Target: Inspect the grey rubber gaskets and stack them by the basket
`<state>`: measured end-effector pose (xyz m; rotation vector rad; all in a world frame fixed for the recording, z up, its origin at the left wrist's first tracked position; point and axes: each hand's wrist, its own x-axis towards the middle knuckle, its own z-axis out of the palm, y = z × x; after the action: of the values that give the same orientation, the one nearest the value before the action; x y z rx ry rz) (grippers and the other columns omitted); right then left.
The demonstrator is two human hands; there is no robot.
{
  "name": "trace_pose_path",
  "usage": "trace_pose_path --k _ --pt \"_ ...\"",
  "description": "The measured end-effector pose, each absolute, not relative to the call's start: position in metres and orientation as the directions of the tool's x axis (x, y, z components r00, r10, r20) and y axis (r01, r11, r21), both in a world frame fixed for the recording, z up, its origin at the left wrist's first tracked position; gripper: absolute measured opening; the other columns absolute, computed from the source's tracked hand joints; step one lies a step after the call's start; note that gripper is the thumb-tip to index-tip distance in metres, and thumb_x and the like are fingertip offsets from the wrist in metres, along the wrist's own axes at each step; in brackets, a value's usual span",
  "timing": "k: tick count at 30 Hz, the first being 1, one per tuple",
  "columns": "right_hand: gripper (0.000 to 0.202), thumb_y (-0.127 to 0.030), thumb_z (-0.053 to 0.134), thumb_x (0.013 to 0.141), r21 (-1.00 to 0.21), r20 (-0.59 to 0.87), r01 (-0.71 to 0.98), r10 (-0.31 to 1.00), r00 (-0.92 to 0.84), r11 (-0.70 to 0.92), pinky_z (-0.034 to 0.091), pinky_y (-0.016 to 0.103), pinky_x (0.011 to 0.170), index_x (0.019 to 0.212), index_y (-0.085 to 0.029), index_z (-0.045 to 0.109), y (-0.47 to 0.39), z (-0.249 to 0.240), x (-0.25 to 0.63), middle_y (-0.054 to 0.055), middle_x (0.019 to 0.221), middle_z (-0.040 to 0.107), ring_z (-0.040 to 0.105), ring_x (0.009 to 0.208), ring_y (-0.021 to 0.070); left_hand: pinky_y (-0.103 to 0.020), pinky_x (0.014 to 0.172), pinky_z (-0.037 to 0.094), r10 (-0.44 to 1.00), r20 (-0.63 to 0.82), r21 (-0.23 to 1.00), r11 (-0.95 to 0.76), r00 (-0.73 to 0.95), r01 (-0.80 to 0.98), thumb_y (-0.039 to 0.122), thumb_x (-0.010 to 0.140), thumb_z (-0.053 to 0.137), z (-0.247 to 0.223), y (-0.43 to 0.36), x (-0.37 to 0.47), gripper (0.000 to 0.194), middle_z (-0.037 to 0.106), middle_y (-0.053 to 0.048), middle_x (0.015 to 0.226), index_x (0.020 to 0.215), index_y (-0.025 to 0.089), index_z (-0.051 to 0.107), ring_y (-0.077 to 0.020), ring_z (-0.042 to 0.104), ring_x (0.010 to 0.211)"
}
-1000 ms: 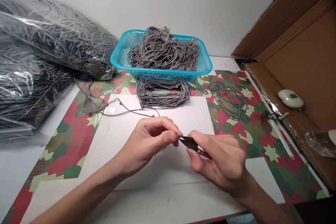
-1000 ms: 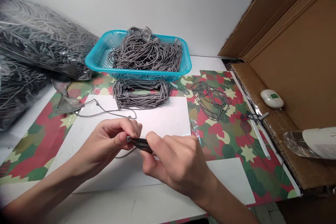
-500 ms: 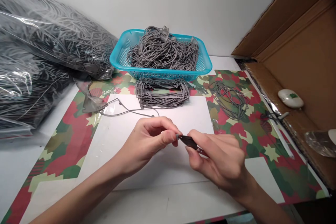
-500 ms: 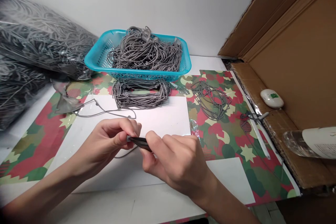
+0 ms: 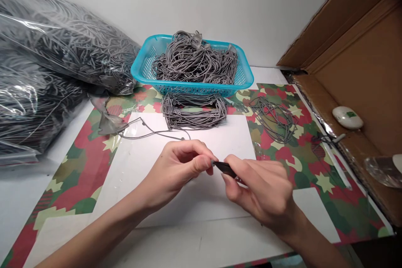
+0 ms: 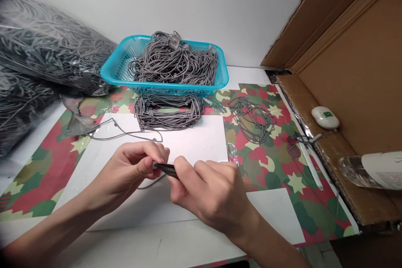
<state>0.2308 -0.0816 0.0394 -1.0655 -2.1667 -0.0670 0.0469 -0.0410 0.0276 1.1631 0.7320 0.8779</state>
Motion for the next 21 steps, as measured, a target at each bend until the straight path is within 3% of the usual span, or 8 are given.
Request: trace_pose_path --k 21 --pt "0.018 -0.017 0.05 0.095 -0.201 0.622 0.731 0.661 -0.419 0.652 0.032 0.023 0.042 0.092 -0.011 0.066 -0.0829 0.0377 0.2316 -0.005 0.05 0.047 0.038 0.041 0.0088 -0.02 0.049 0.031 0.849 -0.167 0.921 0.316 0.501 -0.23 0.051 0.074 0.077 0.0251 -0.0448 0.0467 0.036 0.056 0.003 0.059 0.067 0.017 0.069 -0.0066 0.04 0.054"
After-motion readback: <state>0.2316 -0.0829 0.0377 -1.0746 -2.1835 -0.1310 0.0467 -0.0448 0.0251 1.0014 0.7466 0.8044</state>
